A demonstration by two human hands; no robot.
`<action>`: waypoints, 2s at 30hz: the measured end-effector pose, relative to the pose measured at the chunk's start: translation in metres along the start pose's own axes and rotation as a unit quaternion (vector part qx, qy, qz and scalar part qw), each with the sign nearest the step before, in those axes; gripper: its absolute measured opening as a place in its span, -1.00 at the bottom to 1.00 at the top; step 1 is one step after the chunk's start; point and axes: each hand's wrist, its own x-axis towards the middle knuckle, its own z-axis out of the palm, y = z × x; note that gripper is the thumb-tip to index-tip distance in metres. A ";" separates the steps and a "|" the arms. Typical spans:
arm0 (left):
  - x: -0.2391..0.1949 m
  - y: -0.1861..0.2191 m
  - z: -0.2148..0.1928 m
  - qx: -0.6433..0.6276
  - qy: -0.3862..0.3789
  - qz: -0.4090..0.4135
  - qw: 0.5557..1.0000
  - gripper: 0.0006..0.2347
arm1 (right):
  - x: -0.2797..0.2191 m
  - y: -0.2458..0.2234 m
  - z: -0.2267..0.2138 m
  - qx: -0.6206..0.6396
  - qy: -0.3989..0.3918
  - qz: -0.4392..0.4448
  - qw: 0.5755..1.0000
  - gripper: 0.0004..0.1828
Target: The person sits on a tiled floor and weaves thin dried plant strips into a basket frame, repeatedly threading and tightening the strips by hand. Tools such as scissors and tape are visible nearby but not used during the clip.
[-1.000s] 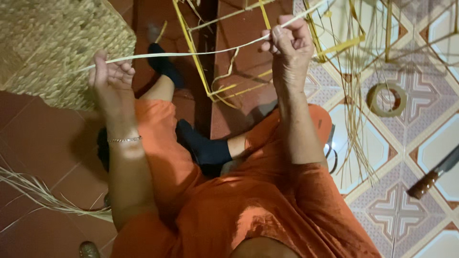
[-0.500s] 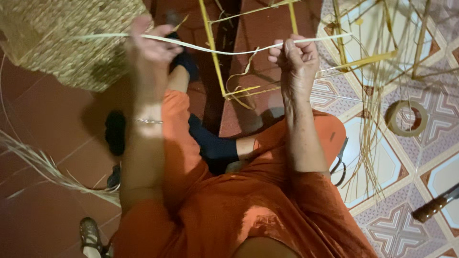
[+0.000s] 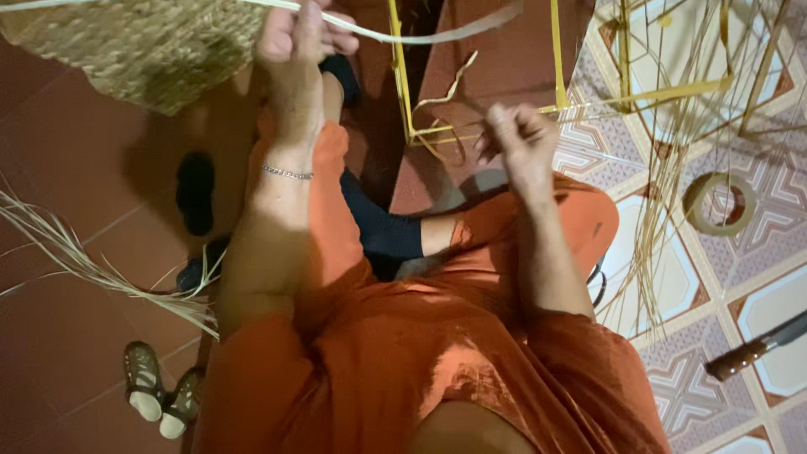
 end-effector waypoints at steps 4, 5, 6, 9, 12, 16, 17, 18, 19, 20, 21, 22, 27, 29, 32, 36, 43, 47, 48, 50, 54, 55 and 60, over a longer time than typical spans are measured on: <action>0.000 -0.007 0.002 0.074 -0.042 0.076 0.993 -0.74 | -0.026 0.024 0.014 -0.371 0.054 -0.200 0.905 -0.68; 0.001 -0.011 0.006 0.097 -0.062 0.095 0.989 -0.74 | -0.029 0.027 0.016 -0.484 0.057 -0.295 0.822 -0.57; 0.001 -0.014 0.009 0.119 -0.081 0.113 0.983 -0.73 | -0.030 0.029 0.018 -0.450 0.037 -0.292 0.843 -0.54; -0.005 -0.025 0.020 0.220 -0.117 0.106 0.963 -0.75 | -0.028 0.033 0.024 -0.274 -0.026 -0.158 0.948 -0.54; -0.009 -0.033 0.031 0.293 -0.149 0.085 0.941 -0.78 | -0.031 0.033 0.028 -0.049 -0.090 0.093 0.990 -0.73; -0.014 -0.045 0.043 0.321 -0.193 0.045 0.926 -0.79 | -0.039 0.026 0.024 -0.130 -0.126 -0.003 0.983 -0.94; -0.017 -0.047 0.046 0.292 -0.201 0.052 0.934 -0.78 | -0.040 0.022 0.022 -0.158 -0.127 -0.037 0.978 -0.92; -0.020 -0.049 0.049 0.263 -0.209 0.058 0.940 -0.77 | -0.039 0.018 0.021 -0.196 -0.101 -0.121 0.968 -0.94; -0.021 -0.051 0.051 0.242 -0.208 0.030 0.947 -0.75 | -0.035 0.013 0.021 -0.232 -0.075 -0.207 0.947 -0.94; -0.021 -0.052 0.053 0.220 -0.208 0.002 0.953 -0.74 | -0.032 0.009 0.023 -0.267 -0.049 -0.290 0.918 -0.92; -0.021 -0.052 0.054 0.199 -0.208 -0.026 0.957 -0.72 | -0.031 0.006 0.027 -0.260 -0.055 -0.278 0.923 -0.91; -0.020 -0.052 0.053 0.194 -0.207 -0.058 0.957 -0.70 | -0.029 0.003 0.031 -0.253 -0.060 -0.265 0.929 -0.91; -0.021 -0.053 0.051 0.188 -0.220 -0.209 0.934 -0.60 | -0.022 -0.007 0.039 -0.276 0.001 -0.238 0.931 -0.93; -0.024 -0.052 0.051 0.186 -0.234 -0.223 0.928 -0.62 | -0.021 -0.009 0.034 -0.315 0.021 -0.367 0.875 -0.90; -0.030 -0.048 0.050 0.221 -0.273 -0.182 0.918 -0.69 | -0.014 -0.009 0.032 -0.227 -0.008 -0.249 0.941 -0.93; -0.036 -0.039 0.047 0.230 -0.303 -0.167 0.910 -0.86 | -0.008 -0.005 0.031 -0.210 0.013 -0.205 0.956 -0.90; -0.041 -0.029 0.058 0.248 -0.283 -0.200 0.904 -0.87 | -0.006 -0.003 0.026 -0.209 0.004 -0.248 0.946 -0.86; -0.041 -0.027 0.059 0.238 -0.295 -0.187 0.907 -0.87 | -0.003 -0.002 0.025 -0.207 0.002 -0.238 0.949 -0.87; -0.042 -0.027 0.058 0.228 -0.295 -0.180 0.910 -0.87 | -0.003 -0.001 0.025 -0.207 0.006 -0.221 0.953 -0.88; -0.044 -0.028 0.054 0.244 -0.307 -0.195 0.899 -0.85 | -0.002 0.000 0.024 -0.207 0.013 -0.187 0.960 -0.90; -0.045 -0.033 0.051 0.240 -0.290 -0.207 0.903 -0.92 | 0.000 0.002 0.027 -0.187 0.013 -0.204 0.961 -0.89; -0.045 -0.035 0.051 0.244 -0.292 -0.203 0.902 -0.92 | 0.000 0.003 0.028 -0.184 0.021 -0.175 0.967 -0.89; -0.046 -0.040 0.054 0.249 -0.299 -0.207 0.898 -0.93 | 0.002 0.008 0.029 -0.140 0.017 -0.161 0.977 -0.87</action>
